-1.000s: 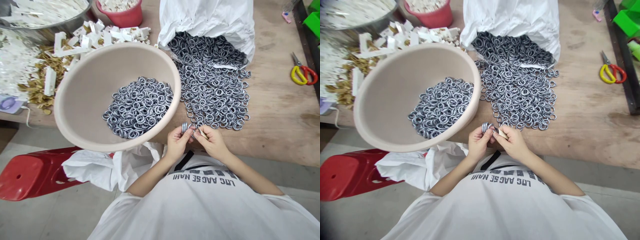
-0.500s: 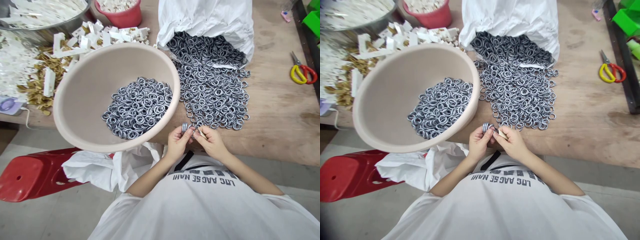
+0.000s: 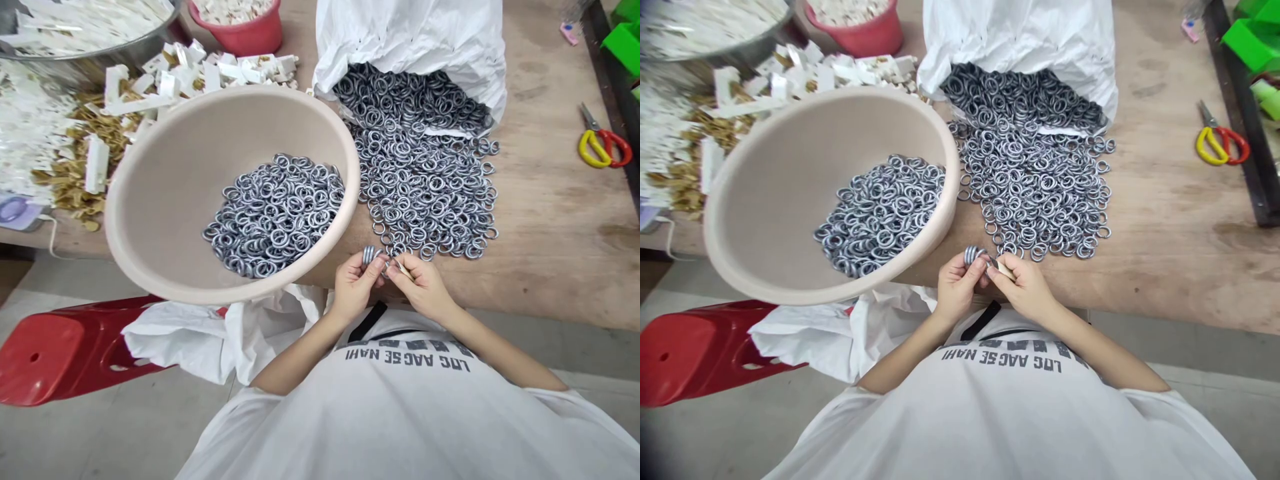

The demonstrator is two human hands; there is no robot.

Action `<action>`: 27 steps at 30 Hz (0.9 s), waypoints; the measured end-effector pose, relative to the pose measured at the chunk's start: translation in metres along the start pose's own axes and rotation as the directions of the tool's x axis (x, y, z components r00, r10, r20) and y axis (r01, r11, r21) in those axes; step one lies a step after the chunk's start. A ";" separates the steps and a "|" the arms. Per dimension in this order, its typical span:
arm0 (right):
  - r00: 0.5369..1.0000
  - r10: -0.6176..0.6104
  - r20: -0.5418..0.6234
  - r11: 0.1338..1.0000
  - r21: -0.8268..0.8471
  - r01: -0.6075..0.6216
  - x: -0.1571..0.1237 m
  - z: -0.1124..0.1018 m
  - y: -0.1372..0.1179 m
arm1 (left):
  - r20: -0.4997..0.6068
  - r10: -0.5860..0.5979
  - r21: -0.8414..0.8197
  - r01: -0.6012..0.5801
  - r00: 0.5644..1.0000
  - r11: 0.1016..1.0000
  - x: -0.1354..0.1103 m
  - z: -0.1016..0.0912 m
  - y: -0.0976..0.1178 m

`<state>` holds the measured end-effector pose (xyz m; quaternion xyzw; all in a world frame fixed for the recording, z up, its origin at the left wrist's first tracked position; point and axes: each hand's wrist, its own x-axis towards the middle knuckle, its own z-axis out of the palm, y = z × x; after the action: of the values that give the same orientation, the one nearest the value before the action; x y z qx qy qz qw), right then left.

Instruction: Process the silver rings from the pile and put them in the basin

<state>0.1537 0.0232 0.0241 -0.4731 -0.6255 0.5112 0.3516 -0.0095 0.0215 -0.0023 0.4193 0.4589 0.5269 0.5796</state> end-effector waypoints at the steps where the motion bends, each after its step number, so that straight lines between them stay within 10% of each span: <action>1: 1.000 0.000 -0.001 1.000 0.002 0.000 0.000 0.000 0.000 | 0.003 0.003 0.000 -0.003 1.000 1.000 0.000 0.000 0.000; 17: 0.969 -0.047 -0.241 0.995 0.070 0.066 0.001 0.000 -0.004 | -0.092 0.144 0.053 -0.139 0.985 0.989 -0.003 0.010 0.007; 27: 0.973 0.103 -0.206 0.940 0.340 -0.028 0.004 0.002 -0.003 | 0.046 0.316 0.304 -0.314 0.948 0.899 -0.002 0.007 0.004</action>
<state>0.1502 0.0268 0.0261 -0.4809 -0.4705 0.5656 0.4769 -0.0040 0.0194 0.0032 0.5719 0.4625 0.5367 0.4136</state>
